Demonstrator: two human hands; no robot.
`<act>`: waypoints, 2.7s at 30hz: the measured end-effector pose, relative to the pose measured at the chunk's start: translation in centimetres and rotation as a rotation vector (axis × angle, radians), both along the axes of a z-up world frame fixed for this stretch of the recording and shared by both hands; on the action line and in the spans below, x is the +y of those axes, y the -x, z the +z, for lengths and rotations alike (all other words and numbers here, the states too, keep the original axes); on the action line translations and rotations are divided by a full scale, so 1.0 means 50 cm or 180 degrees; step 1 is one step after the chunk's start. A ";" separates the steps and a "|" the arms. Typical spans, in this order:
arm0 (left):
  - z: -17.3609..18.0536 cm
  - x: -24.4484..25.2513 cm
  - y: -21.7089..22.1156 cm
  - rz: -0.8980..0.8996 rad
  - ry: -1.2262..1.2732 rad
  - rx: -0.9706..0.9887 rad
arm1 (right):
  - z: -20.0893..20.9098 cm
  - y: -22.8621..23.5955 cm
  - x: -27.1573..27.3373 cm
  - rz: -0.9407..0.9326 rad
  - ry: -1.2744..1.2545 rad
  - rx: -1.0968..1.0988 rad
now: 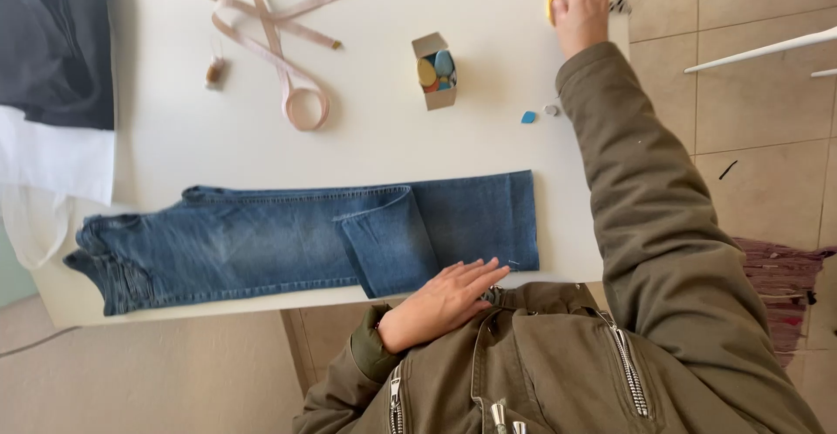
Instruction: Marking and cutting the bottom of a pair of denim jeans to shorten them.
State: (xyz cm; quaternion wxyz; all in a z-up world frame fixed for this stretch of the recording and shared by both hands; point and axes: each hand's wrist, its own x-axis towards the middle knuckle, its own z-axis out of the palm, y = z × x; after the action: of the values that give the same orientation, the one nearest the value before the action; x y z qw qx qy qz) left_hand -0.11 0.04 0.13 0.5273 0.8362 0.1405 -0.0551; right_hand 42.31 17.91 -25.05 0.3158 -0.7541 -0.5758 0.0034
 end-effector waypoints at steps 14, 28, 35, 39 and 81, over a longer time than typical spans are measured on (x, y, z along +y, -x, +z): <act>-0.092 -0.081 0.000 -0.0144 -0.0404 0.0177 | 0.093 0.129 -0.343 0.1785 0.1572 -0.0938; -0.289 -0.196 -0.079 -0.0243 -0.1974 0.0110 | 0.161 0.146 -0.354 0.1521 0.1119 -0.0221; -0.232 -0.225 -0.131 -0.0935 0.0628 -0.0450 | 0.110 0.233 -0.650 0.1574 0.0888 0.1044; -0.235 -0.250 -0.091 -0.0482 0.0544 -0.0818 | 0.166 0.349 -0.707 0.1804 0.0797 0.0853; -0.353 0.008 0.101 0.3093 0.1487 -0.0273 | 0.187 0.519 -0.629 0.0328 0.0433 0.2334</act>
State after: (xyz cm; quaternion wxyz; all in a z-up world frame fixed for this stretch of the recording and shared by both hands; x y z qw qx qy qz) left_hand -5.18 0.41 -17.50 0.6692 0.5368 0.4734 0.1995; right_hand 16.34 -13.54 -15.69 0.4496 -0.6921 -0.4601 0.3273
